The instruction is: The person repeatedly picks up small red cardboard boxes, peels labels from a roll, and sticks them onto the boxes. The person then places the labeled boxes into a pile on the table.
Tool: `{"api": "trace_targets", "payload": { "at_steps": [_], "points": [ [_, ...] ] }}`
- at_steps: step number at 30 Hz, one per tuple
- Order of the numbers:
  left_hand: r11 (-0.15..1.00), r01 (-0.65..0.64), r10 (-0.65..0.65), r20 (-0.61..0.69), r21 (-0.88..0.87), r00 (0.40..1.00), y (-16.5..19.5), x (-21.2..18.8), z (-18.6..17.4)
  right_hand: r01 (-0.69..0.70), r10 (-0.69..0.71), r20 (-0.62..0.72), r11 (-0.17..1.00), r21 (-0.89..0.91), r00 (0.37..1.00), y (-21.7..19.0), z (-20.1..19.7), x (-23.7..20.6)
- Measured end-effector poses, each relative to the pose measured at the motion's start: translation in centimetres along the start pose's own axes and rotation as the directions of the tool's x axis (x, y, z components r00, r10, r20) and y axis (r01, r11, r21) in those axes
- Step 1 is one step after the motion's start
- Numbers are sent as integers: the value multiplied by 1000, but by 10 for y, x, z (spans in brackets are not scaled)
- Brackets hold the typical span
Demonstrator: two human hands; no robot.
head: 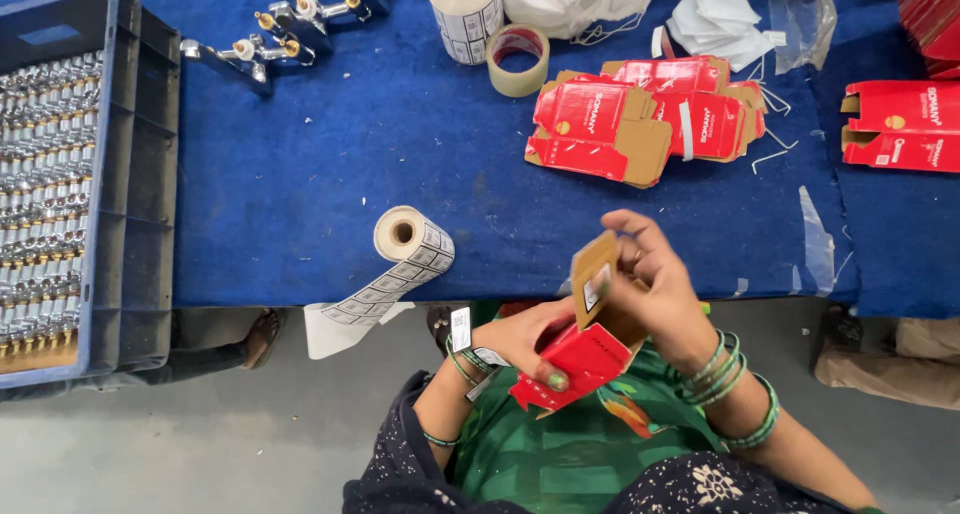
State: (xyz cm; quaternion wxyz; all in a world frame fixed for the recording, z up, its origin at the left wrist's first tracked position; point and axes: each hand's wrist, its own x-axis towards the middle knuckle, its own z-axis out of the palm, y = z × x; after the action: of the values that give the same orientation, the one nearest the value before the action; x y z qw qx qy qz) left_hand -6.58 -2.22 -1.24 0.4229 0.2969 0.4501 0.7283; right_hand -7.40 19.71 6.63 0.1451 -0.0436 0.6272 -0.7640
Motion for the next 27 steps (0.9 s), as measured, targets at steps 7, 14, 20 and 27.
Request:
{"api": "trace_targets", "payload": {
  "at_steps": [7, 14, 20, 27],
  "points": [
    [1000, -4, 5, -53, 18, 999, -29, 1, -12, -51, 49, 26, 997, 65, 998, 6, -24, -1],
    [941, -155, -47, -571, -300, 820, -19, 27, -24, 195, -92, -562, 973, 126, 822, 32, -163, 10],
    [961, -209, 43, -647, -181, 761, -16, 35, -28, 597, -147, -698, 657, 461, 701, -1, -299, 31],
    [986, -131, 7, -774, -99, 633, -11, 62, -25, 245, -193, -369, 964, 100, 909, 27, -166, 37]
  ]
}}
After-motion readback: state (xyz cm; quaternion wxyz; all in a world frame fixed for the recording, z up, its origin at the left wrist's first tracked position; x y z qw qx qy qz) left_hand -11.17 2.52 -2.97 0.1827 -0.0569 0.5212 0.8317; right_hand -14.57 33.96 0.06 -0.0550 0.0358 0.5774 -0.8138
